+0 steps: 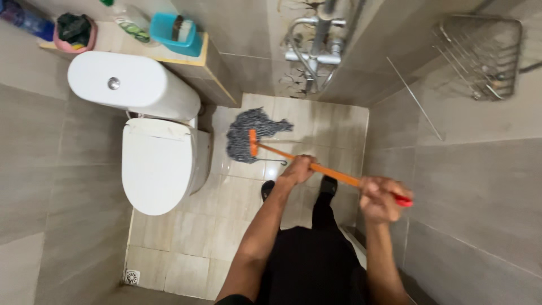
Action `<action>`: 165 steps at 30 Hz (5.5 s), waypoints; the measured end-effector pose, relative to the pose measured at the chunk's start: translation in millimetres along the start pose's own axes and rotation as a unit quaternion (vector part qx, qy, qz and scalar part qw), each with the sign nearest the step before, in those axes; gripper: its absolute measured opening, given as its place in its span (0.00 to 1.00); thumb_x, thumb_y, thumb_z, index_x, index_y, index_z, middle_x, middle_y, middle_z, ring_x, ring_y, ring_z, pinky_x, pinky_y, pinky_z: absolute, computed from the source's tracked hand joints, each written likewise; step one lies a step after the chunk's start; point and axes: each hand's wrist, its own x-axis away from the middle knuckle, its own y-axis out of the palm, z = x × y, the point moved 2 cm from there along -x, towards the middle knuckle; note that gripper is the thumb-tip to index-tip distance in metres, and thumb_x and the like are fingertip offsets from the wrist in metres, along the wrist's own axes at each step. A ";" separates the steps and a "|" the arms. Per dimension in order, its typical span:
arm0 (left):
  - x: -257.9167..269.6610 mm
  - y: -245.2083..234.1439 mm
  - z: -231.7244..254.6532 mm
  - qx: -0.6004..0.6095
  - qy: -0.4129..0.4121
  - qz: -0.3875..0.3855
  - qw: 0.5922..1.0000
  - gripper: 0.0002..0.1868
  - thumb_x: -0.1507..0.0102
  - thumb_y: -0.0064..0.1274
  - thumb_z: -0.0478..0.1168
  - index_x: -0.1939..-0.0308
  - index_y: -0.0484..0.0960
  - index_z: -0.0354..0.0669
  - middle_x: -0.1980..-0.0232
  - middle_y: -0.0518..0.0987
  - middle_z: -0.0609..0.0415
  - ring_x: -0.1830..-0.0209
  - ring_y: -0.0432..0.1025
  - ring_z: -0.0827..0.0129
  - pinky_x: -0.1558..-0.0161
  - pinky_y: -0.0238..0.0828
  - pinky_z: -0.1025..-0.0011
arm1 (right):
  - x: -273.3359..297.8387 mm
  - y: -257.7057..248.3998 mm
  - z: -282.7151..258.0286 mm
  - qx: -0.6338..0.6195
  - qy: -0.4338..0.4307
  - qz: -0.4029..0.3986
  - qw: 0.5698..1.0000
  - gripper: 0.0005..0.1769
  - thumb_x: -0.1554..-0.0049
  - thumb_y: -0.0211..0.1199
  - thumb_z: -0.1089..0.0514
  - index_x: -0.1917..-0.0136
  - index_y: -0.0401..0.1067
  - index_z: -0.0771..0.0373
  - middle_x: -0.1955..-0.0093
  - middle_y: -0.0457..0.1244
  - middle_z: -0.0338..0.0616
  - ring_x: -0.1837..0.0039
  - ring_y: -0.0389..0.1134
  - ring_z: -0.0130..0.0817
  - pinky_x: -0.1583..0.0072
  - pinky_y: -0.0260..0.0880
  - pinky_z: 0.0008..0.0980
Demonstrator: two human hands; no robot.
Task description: The person mops the bathroom floor with a mop, moving it across the tiles and around the base of a toilet, then reaches into the space behind the toilet.
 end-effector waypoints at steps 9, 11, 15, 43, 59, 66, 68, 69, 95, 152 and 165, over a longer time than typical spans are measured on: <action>72.4 -37.3 -89.3 -0.087 -0.110 0.000 0.990 0.14 0.32 0.52 0.45 0.62 0.84 0.38 0.54 0.81 0.37 0.47 0.73 0.43 0.39 0.64 0.51 | 60.4 71.7 27.0 0.049 0.160 -0.066 0.984 0.16 0.51 0.51 0.74 0.77 0.53 0.69 0.77 0.50 0.43 0.72 0.48 0.34 0.64 0.52 0.36; 72.5 -34.4 -73.5 -0.070 -0.113 0.001 0.991 0.13 0.33 0.52 0.45 0.63 0.85 0.40 0.55 0.82 0.39 0.47 0.72 0.44 0.39 0.62 0.49 | 65.6 71.0 14.5 0.018 0.145 -0.052 0.988 0.16 0.49 0.51 0.75 0.76 0.54 0.68 0.76 0.48 0.42 0.72 0.47 0.33 0.62 0.52 0.37; 65.7 -25.1 -18.0 -0.047 -0.136 0.047 0.988 0.12 0.34 0.53 0.44 0.64 0.86 0.41 0.57 0.82 0.41 0.49 0.74 0.45 0.44 0.63 0.44 | 54.6 50.3 -13.3 0.034 0.100 -0.029 0.994 0.05 0.52 0.47 0.73 0.67 0.62 0.78 0.79 0.50 0.44 0.75 0.47 0.30 0.64 0.61 0.42; -106.3 249.8 234.4 0.119 0.104 -0.157 0.975 0.15 0.46 0.58 0.33 0.55 0.86 0.38 0.55 0.84 0.41 0.52 0.79 0.51 0.47 0.74 0.59 | -20.6 -114.5 -207.5 0.293 -0.105 0.023 0.950 0.26 0.44 0.47 0.77 0.77 0.47 0.59 0.80 0.45 0.36 0.81 0.45 0.23 0.73 0.51 0.32; -39.5 136.6 95.2 -0.066 0.011 -0.096 0.993 0.08 0.39 0.56 0.39 0.58 0.85 0.42 0.56 0.84 0.40 0.51 0.77 0.46 0.45 0.71 0.52 | 15.6 -148.2 -91.2 0.007 0.043 0.033 0.998 0.12 0.43 0.48 0.68 0.66 0.53 0.58 0.78 0.41 0.32 0.78 0.41 0.21 0.71 0.45 0.26; 34.8 49.1 -43.0 -0.044 -0.097 0.022 0.994 0.08 0.43 0.58 0.36 0.60 0.86 0.40 0.56 0.83 0.38 0.51 0.77 0.44 0.46 0.73 0.56 | 65.0 -55.8 7.0 0.046 0.083 -0.012 0.995 0.14 0.50 0.47 0.70 0.75 0.53 0.62 0.76 0.54 0.38 0.74 0.51 0.27 0.68 0.56 0.29; 55.1 27.9 -66.3 -0.059 -0.105 0.050 0.992 0.08 0.43 0.58 0.35 0.60 0.85 0.39 0.55 0.82 0.37 0.51 0.76 0.43 0.45 0.72 0.55 | 76.4 -26.1 18.1 0.073 0.109 -0.029 0.991 0.12 0.52 0.45 0.71 0.76 0.58 0.69 0.75 0.57 0.43 0.72 0.55 0.31 0.65 0.61 0.34; 63.7 20.1 -74.0 -0.051 -0.122 0.052 0.990 0.08 0.43 0.58 0.36 0.60 0.85 0.39 0.54 0.81 0.37 0.50 0.75 0.43 0.45 0.72 0.55 | 82.5 -14.9 18.8 0.073 0.133 -0.038 0.988 0.11 0.51 0.44 0.72 0.74 0.60 0.71 0.74 0.56 0.45 0.70 0.57 0.33 0.61 0.63 0.37; -63.8 242.6 191.9 0.144 0.160 -0.133 0.968 0.06 0.45 0.59 0.35 0.64 0.82 0.39 0.61 0.82 0.45 0.59 0.78 0.54 0.53 0.74 0.59 | 25.8 -69.1 -176.9 0.376 -0.096 0.086 0.918 0.13 0.53 0.49 0.75 0.75 0.53 0.66 0.73 0.56 0.45 0.77 0.56 0.28 0.71 0.61 0.30; -2.3 251.9 184.4 0.170 0.175 -0.133 0.961 0.08 0.39 0.61 0.38 0.58 0.84 0.37 0.58 0.82 0.45 0.55 0.78 0.55 0.48 0.74 0.60 | 69.8 -52.6 -211.2 0.234 -0.126 0.118 0.957 0.14 0.53 0.48 0.77 0.66 0.46 0.65 0.79 0.42 0.37 0.77 0.40 0.23 0.73 0.48 0.29; 5.1 212.7 186.8 0.083 0.181 -0.163 0.966 0.08 0.46 0.61 0.35 0.63 0.84 0.39 0.64 0.82 0.41 0.61 0.76 0.49 0.54 0.74 0.58 | 73.7 -41.4 -196.6 0.231 -0.112 0.039 0.966 0.15 0.51 0.52 0.75 0.76 0.56 0.65 0.81 0.48 0.34 0.79 0.50 0.26 0.75 0.53 0.29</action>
